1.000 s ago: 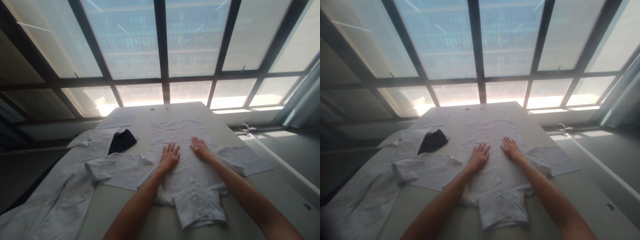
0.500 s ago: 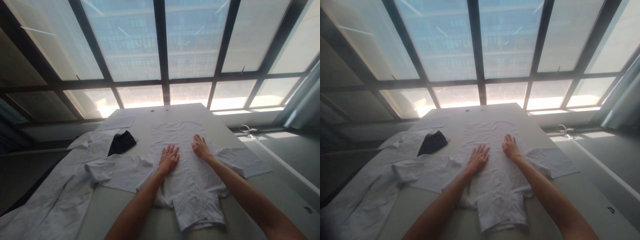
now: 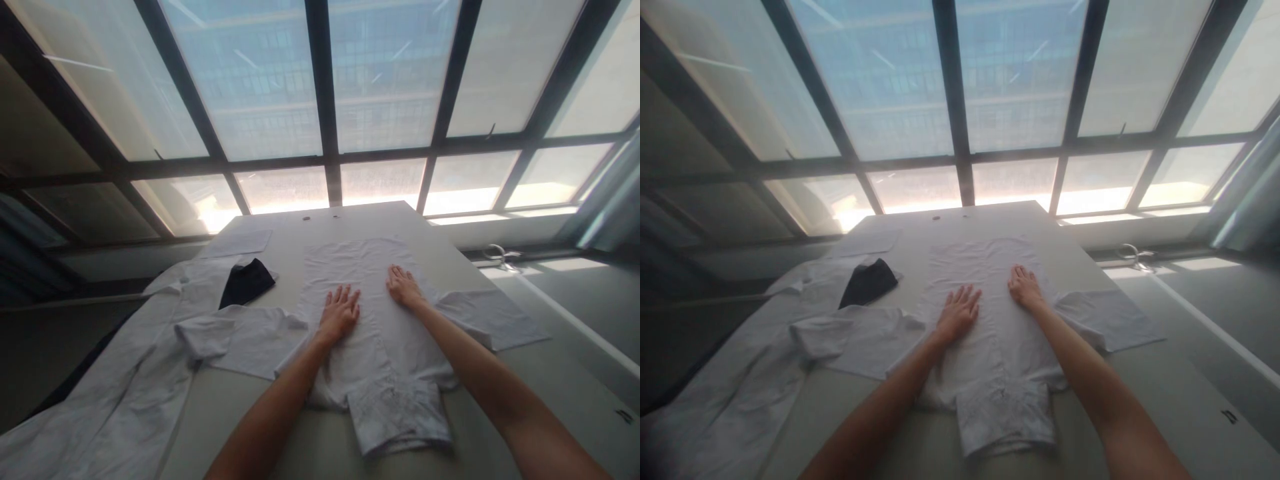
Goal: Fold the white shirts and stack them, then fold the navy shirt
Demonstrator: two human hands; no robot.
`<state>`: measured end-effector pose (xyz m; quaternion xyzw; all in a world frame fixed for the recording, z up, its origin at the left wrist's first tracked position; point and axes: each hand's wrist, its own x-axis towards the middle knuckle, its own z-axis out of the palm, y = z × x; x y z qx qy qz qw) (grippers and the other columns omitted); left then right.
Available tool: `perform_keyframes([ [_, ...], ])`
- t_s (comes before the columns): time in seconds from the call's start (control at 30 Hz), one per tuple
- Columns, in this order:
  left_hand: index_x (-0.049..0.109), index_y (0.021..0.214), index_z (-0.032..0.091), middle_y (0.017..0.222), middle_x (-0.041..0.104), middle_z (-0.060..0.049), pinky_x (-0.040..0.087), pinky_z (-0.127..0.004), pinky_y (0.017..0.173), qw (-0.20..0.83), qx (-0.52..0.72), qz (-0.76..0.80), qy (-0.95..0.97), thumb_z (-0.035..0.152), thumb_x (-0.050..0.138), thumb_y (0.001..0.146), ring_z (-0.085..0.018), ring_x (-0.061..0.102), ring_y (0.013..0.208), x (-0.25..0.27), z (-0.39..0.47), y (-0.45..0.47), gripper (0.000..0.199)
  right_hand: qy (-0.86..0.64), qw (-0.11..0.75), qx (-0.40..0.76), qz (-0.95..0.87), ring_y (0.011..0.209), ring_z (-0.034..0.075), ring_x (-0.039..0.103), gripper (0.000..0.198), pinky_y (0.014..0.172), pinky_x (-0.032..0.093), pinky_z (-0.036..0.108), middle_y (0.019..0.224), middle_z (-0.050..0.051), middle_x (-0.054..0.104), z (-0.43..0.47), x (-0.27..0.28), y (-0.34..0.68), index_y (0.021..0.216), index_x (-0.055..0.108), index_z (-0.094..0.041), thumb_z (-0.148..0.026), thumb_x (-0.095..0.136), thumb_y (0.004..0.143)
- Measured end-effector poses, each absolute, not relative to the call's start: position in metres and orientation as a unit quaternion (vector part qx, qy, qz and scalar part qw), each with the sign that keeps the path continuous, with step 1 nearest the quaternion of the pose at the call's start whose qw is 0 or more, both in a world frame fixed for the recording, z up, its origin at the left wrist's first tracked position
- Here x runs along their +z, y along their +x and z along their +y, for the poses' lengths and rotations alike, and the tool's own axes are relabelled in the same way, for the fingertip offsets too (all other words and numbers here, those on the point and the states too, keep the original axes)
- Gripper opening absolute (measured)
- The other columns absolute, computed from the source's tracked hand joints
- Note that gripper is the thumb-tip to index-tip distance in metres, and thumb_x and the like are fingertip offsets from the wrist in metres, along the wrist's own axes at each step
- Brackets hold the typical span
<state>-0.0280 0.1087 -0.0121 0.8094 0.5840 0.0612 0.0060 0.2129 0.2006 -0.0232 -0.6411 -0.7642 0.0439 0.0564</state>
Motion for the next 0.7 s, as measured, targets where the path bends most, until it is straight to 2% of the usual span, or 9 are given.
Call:
perform_keyframes([
  [0.1,0.031,0.158,0.03,0.166,0.022,-0.005,0.014,-0.056,0.121,0.016,0.041,0.589,0.807,0.045,0.028,0.104,-0.029,0.015,0.153,-0.01,0.11,-0.026,0.056,-0.656,0.062,0.036,-0.752,0.152,0.025,0.018,0.063,0.122,0.015,0.049,0.166,0.011,0.023,0.207,-0.026,0.221,0.159,0.027,-0.009,-0.034,0.025,0.101],
  [0.2,0.024,0.16,0.023,0.167,0.019,-0.009,0.017,-0.06,0.119,0.043,0.018,0.588,0.807,0.046,0.026,0.104,-0.033,0.015,0.153,-0.009,0.119,-0.016,0.061,-0.66,0.066,0.034,-0.747,0.152,0.024,0.018,0.063,0.122,0.015,0.048,0.166,0.01,0.023,0.207,-0.03,0.218,0.159,0.028,-0.012,-0.035,0.025,0.101],
  [0.3,0.015,0.162,0.017,0.167,0.018,-0.011,0.019,-0.056,0.12,0.046,0.036,0.564,0.824,0.05,0.021,0.105,-0.029,0.016,0.153,-0.011,0.134,-0.001,0.066,-0.661,0.065,0.031,-0.747,0.152,0.025,0.018,0.062,0.122,0.014,0.047,0.166,0.011,0.023,0.207,-0.032,0.216,0.159,0.028,-0.013,-0.035,0.024,0.101],
  [0.47,0.025,0.159,0.014,0.165,0.023,-0.011,0.017,-0.05,0.122,0.021,0.048,0.585,0.81,0.051,0.015,0.105,-0.027,0.016,0.153,-0.017,0.159,-0.005,0.066,-0.664,0.066,0.031,-0.744,0.152,0.024,0.018,0.062,0.122,0.013,0.048,0.166,0.01,0.024,0.207,-0.032,0.218,0.159,0.028,-0.013,-0.036,0.024,0.101],
  [0.7,0.028,0.158,0.014,0.165,0.023,-0.012,0.017,-0.048,0.122,0.006,0.033,0.669,0.743,0.049,0.018,0.105,-0.027,0.018,0.153,-0.013,0.181,-0.091,0.064,-0.661,0.071,0.025,-0.747,0.152,0.024,0.018,0.062,0.122,0.014,0.047,0.166,0.01,0.024,0.207,-0.033,0.218,0.158,0.029,-0.014,-0.037,0.026,0.101],
])
